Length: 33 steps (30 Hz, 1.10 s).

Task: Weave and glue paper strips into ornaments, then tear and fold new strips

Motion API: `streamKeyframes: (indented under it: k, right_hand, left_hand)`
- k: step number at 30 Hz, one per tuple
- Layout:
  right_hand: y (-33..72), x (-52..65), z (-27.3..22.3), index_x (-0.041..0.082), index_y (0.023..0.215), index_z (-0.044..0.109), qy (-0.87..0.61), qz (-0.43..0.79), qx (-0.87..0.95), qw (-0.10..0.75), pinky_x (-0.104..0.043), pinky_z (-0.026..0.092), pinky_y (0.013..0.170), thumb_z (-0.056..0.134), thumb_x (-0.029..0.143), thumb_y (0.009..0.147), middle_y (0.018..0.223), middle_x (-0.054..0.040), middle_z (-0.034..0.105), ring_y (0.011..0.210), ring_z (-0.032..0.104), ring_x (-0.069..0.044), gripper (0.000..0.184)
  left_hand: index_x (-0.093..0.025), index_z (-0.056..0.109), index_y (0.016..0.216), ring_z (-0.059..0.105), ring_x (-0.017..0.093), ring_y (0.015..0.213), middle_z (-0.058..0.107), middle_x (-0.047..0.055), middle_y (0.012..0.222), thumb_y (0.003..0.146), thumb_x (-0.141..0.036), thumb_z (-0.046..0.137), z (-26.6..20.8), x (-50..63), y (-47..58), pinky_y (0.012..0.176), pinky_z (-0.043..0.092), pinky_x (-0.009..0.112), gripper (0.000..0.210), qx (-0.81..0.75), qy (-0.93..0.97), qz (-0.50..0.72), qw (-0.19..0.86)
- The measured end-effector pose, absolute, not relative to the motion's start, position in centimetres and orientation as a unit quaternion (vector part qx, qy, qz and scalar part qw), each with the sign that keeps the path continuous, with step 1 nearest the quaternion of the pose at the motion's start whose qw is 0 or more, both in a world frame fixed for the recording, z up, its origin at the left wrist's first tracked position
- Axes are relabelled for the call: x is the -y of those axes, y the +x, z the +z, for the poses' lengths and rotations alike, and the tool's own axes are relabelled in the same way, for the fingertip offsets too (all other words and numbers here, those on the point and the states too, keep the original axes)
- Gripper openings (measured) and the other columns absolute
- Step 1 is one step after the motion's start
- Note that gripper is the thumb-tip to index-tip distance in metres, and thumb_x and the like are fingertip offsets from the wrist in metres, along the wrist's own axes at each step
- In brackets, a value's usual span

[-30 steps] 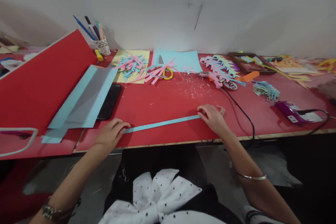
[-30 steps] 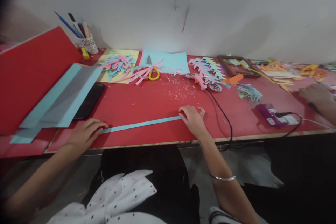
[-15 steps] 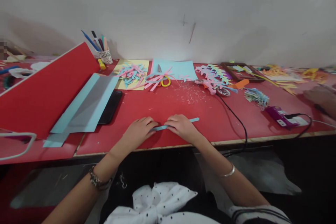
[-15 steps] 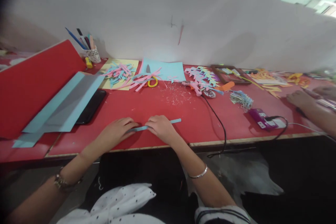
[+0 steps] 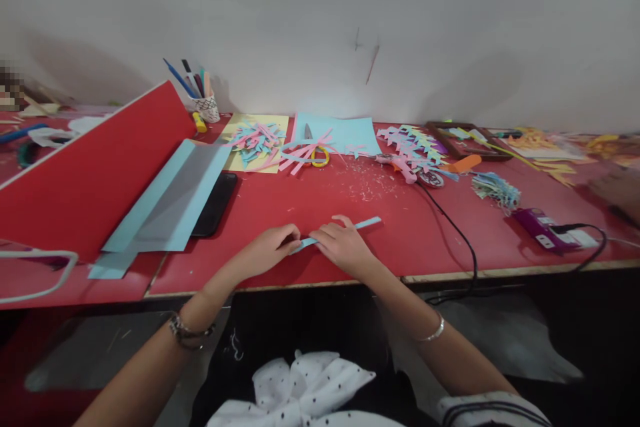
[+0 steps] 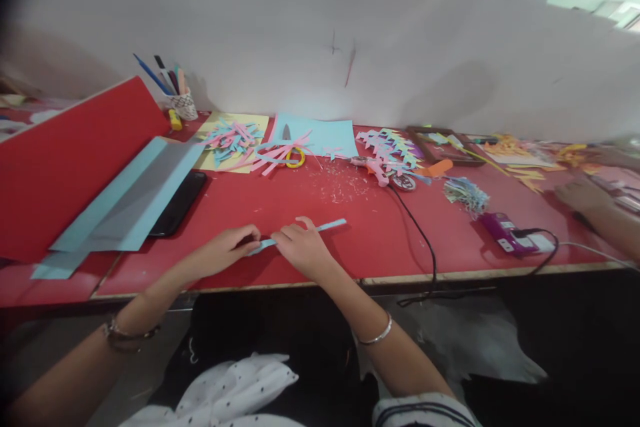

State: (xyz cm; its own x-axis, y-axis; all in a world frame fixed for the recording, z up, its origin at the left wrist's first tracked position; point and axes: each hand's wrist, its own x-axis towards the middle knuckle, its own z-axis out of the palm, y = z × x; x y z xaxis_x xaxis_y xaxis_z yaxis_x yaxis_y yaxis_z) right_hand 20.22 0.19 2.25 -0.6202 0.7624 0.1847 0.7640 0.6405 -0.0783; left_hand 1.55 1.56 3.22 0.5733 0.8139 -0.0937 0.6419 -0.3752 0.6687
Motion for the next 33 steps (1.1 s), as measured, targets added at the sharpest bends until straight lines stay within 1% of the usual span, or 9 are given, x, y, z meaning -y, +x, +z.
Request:
streamKeyframes:
  k: [2,5,9,13,16,18,22,26,33]
  right_hand:
    - [20.1,-0.6,3.0,0.017,0.090,0.060,-0.431,0.001,0.899,0.075,-0.030,0.030,0.079,0.038,0.012,0.086,0.080,-0.0052,0.064,0.076,0.054,-0.015,0.022]
    - [20.1,-1.0,4.5,0.016,0.086,0.060,-0.436,0.050,0.898,0.022,-0.027,0.030,0.066,0.038,0.015,0.087,0.081,-0.0057,0.065,0.070,0.055,-0.014,0.022]
    - [20.0,-1.3,6.0,0.018,0.083,0.059,-0.450,0.107,0.887,0.000,-0.025,0.022,0.053,0.039,0.018,0.083,0.067,-0.0015,0.063,0.056,0.050,-0.012,0.020]
    - [19.5,-1.4,6.3,0.018,0.074,0.058,-0.413,0.093,0.906,0.023,-0.024,0.023,0.055,0.043,0.017,0.078,0.064,-0.0008,0.061,0.056,0.047,-0.011,0.015]
    - [18.8,-1.4,6.0,0.017,0.072,0.057,-0.399,0.069,0.913,0.059,-0.024,0.025,0.058,0.043,0.016,0.076,0.069,-0.0026,0.062,0.059,0.048,-0.011,0.014]
    - [18.5,-1.4,5.9,0.017,0.069,0.057,-0.407,0.070,0.908,0.069,-0.024,0.024,0.056,0.044,0.016,0.073,0.066,-0.0017,0.062,0.057,0.046,-0.011,0.013]
    - [18.8,-1.8,5.8,0.018,0.060,0.053,-0.418,0.114,0.898,0.071,-0.022,0.019,0.050,0.046,0.018,0.067,0.054,0.0026,0.055,0.050,0.038,-0.009,0.010]
    - [20.2,-2.3,6.0,0.018,0.057,0.050,-0.432,0.166,0.881,0.099,-0.020,0.019,0.049,0.044,0.017,0.063,0.050,0.0052,0.046,0.046,0.031,-0.007,0.009]
    - [23.1,-2.6,6.2,0.018,0.054,0.045,-0.448,0.215,0.860,0.120,-0.019,0.022,0.050,0.039,0.018,0.062,0.049,0.0049,0.042,0.046,0.032,-0.006,0.010]
  left_hand:
    - [-0.016,0.051,0.086,0.057,0.015,0.073,0.062,0.003,0.084,0.086,-0.032,0.035,3.8,-1.7,1.4,0.065,0.042,0.025,0.022,-0.448,0.822,0.125,0.330]
    - [-0.016,0.049,0.102,0.059,0.021,0.086,0.062,0.009,0.101,0.085,-0.034,0.039,4.5,-1.6,1.6,0.070,0.042,0.030,0.027,-0.452,0.857,0.098,0.226]
    - [-0.015,0.057,0.085,0.062,0.023,0.074,0.066,0.010,0.081,0.083,-0.029,0.043,5.5,-1.4,2.4,0.062,0.040,0.029,0.020,-0.440,0.888,0.009,0.131]
    - [-0.016,0.053,0.059,0.057,0.014,0.051,0.060,0.002,0.055,0.085,-0.027,0.037,5.9,-1.8,2.4,0.052,0.037,0.022,0.032,-0.433,0.861,0.031,0.265]
    - [-0.017,0.052,0.061,0.053,0.009,0.044,0.056,-0.002,0.048,0.084,-0.026,0.034,5.6,-2.2,2.0,0.049,0.037,0.019,0.031,-0.393,0.808,0.074,0.432]
    - [-0.017,0.051,0.063,0.052,0.009,0.042,0.055,-0.004,0.047,0.083,-0.027,0.034,5.3,-2.2,1.6,0.047,0.037,0.018,0.028,-0.382,0.781,0.093,0.484]
    - [-0.017,0.048,0.060,0.046,0.007,0.037,0.049,-0.006,0.041,0.082,-0.034,0.035,5.1,-2.0,0.8,0.043,0.035,0.017,0.031,-0.390,0.760,0.099,0.510]
    - [-0.017,0.055,0.071,0.038,0.006,0.032,0.041,-0.009,0.035,0.081,-0.039,0.036,5.4,-1.9,0.0,0.039,0.030,0.017,0.031,-0.407,0.748,0.090,0.516]
    - [-0.017,0.055,0.070,0.030,0.006,0.029,0.034,-0.010,0.033,0.076,-0.049,0.037,5.6,-2.0,-1.4,0.035,0.025,0.018,0.037,-0.434,0.723,0.067,0.534]
